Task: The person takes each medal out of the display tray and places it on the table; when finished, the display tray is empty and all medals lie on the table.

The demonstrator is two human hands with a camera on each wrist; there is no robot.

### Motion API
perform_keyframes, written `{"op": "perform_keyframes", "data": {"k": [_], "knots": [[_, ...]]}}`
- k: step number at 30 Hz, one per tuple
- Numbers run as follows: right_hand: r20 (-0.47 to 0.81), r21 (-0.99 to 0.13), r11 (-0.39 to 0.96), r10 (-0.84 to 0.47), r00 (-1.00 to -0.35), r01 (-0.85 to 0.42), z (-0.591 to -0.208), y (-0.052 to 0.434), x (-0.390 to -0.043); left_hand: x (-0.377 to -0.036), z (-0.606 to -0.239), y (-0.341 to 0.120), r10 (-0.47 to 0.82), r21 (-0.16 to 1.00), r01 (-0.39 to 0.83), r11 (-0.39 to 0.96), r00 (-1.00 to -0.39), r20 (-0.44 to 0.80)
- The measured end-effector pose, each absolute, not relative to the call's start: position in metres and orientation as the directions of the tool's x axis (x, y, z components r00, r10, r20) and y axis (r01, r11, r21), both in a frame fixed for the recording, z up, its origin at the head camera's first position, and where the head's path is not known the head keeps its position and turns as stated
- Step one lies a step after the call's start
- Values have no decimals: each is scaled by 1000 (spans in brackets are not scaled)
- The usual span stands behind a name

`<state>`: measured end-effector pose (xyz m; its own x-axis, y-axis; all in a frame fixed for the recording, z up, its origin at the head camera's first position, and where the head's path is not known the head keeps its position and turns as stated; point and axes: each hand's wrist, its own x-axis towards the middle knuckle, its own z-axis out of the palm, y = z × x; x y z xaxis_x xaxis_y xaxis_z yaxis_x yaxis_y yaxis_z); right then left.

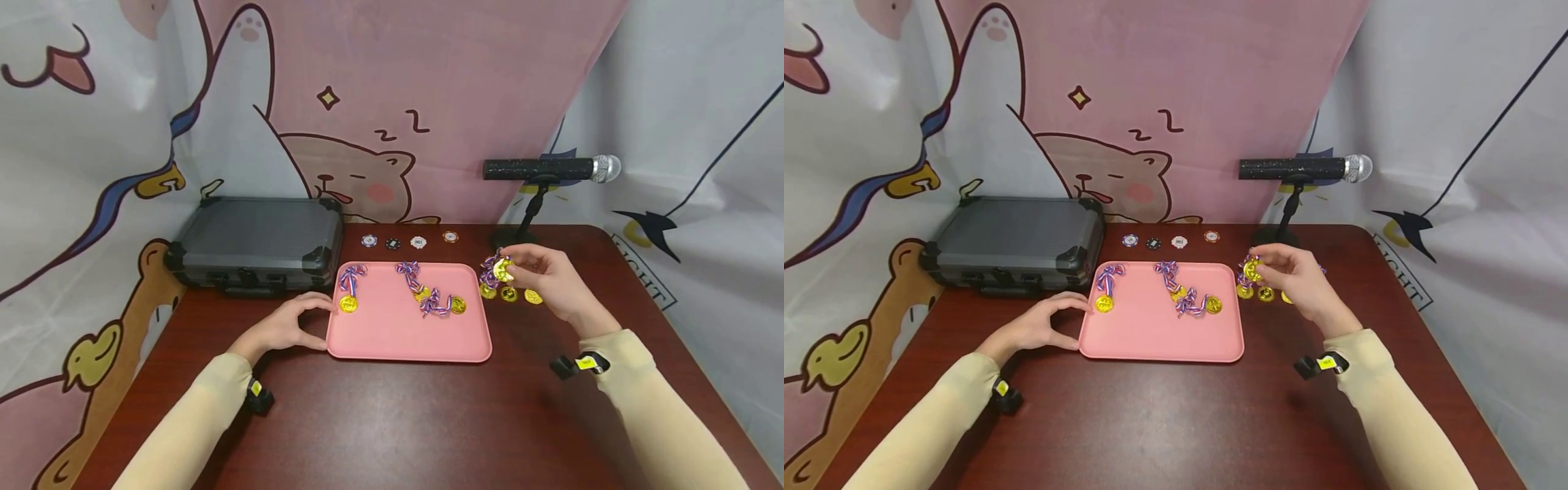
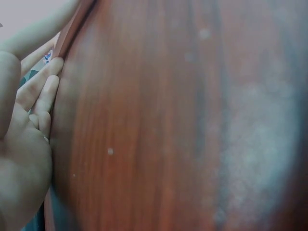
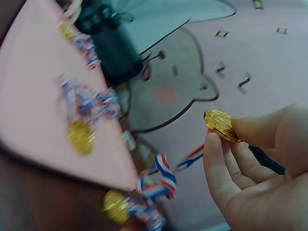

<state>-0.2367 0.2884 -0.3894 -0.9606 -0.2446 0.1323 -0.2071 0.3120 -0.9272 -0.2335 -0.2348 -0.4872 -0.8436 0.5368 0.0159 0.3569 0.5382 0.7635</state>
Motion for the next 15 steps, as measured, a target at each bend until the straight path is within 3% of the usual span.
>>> {"op": "perform_keyframes", "data": {"k": [7, 15], "knots": [[77, -916, 364, -250, -965, -167, -429, 299, -230, -234, -487, -234, 539, 764, 361, 535, -842, 21], [54, -833, 505, -330, -942, -225, -464, 302, -223, -234, -487, -235, 543, 756, 382, 531, -839, 42]]}}
